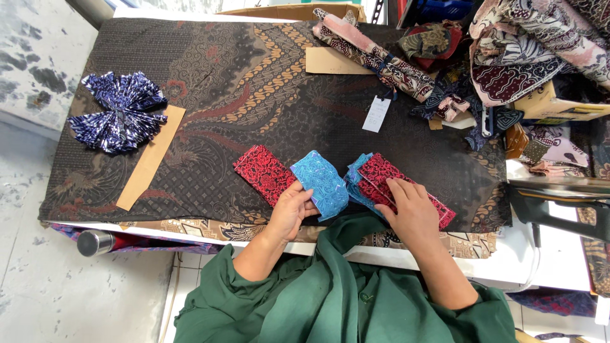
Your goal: The person folds several pieces of patterned fabric on a work table. They gather and align the edges of a blue patterned piece, then fold it into a compact stack. The person repeats the process with red and blue patterned pieces, arranging them into neat piles.
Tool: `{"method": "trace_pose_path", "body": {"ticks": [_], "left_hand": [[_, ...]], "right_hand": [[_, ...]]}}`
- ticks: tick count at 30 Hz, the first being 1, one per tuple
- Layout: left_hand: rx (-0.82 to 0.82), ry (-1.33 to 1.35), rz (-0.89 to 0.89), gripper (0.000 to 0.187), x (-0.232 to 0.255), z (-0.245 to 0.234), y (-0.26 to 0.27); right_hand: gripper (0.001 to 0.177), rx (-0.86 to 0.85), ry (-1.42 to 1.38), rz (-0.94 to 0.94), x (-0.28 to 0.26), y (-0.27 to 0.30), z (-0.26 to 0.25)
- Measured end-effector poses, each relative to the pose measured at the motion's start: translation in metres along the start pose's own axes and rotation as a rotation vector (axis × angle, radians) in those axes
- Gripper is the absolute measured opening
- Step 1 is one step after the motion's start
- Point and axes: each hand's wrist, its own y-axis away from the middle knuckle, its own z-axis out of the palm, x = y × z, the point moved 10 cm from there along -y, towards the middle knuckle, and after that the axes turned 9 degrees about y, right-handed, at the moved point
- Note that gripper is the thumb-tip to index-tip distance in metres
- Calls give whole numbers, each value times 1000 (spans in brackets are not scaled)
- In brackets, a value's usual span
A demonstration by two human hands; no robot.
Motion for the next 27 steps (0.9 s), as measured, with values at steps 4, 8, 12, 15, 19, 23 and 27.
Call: {"method": "trace_pose_path", "body": {"ticks": [4, 8, 12, 15, 19, 23, 27], "left_hand": [[53, -7, 17, 30, 3, -9, 1], [-156, 105, -7, 29, 8, 16, -5], [-238, 92, -123, 45, -3, 43, -20], [-202, 280, -184, 36, -15, 53, -36], [-193, 287, -238, 30, -31, 46, -46], [-189, 273, -248, 32, -39, 38, -51], [-127, 276, -275, 33, -45, 31, -52]], "right_hand": [[60, -24, 26, 18, 0, -4, 0], [55, -58, -17, 57, 3, -8, 1], [53, -55, 7, 36, 1, -12, 0], [48, -35, 6, 51, 1, -11, 1], [31, 31, -89, 72, 12, -6, 3], [21, 57, -167, 106, 24, -4, 5], [27, 96, -145, 98, 13, -5, -3]]}}
